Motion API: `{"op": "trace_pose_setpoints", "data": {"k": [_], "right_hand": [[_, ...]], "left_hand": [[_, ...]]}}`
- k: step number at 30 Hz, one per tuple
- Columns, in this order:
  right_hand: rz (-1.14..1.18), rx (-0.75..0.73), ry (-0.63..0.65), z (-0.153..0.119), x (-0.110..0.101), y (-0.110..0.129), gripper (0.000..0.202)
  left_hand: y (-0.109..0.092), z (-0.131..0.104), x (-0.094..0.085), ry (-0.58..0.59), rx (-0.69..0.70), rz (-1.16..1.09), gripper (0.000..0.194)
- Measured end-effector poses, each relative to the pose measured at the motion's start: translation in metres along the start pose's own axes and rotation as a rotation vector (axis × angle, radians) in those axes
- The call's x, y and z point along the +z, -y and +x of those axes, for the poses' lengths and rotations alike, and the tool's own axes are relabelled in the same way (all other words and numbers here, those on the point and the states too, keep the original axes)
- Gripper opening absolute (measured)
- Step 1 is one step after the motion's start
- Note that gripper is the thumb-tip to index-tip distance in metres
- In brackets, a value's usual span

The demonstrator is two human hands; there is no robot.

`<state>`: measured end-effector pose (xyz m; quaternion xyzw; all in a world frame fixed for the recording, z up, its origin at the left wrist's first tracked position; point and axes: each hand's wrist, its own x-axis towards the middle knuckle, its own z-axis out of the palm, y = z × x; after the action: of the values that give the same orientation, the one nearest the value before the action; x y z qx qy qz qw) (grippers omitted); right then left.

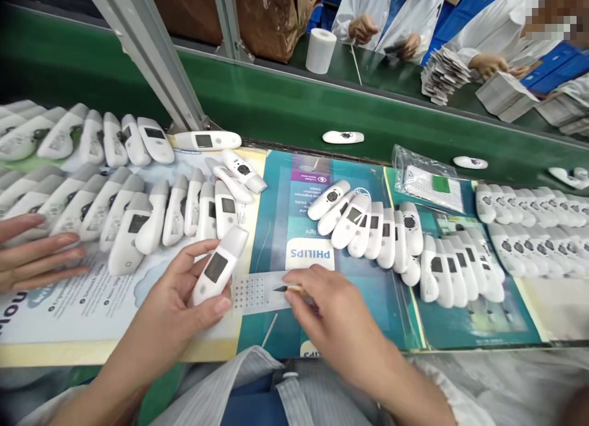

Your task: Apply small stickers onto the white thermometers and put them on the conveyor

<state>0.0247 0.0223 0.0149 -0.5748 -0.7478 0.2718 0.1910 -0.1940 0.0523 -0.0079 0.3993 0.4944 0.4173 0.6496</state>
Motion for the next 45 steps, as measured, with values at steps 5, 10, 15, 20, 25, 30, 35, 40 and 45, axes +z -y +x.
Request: {"op": "trace_pose_setpoints", "data": {"k": [5,10,15,20,25,30,35,40,45], "right_hand": [[-0.129,0.044,-0.071,-0.006,0.031,-0.005,0.014],[-0.239,0.052,-0.105,-0.003,0.034,-0.004,0.010],[-0.289,0.047,-0.104,0.000,0.036,-0.001,0.011],[-0.324,0.030,-0.129,0.002,0.040,0.002,0.006],[-0.158,0.064,-0.133,0.002,0.038,0.001,0.009],[0.183,0.055,-0.203,0.002,0.007,0.009,0.008],[0.151,-0.049,-0.167,0.011,-0.014,0.027,0.006],[-0.026,-0.183,-0.172,0.020,-0.012,0.035,0.011],[-0.012,-0.164,-0.107,0.022,-0.011,0.032,0.012]], "left_hand": [[0.018,0.004,0.002,0.117,0.069,0.125,0.024],[0.021,0.008,0.001,0.193,0.148,0.289,0.030],[0.026,0.009,0.003,0.140,0.019,0.145,0.038],[0.031,0.011,0.005,0.128,0.019,0.069,0.039],[0.029,0.010,0.005,0.135,0.031,0.085,0.037],[0.019,0.005,0.004,0.217,0.096,0.302,0.034],[0.005,-0.004,0.010,0.276,0.203,0.551,0.027],[0.002,-0.004,0.013,0.325,0.206,0.548,0.039],[0.005,-0.004,0.011,0.293,0.208,0.525,0.044]]}}
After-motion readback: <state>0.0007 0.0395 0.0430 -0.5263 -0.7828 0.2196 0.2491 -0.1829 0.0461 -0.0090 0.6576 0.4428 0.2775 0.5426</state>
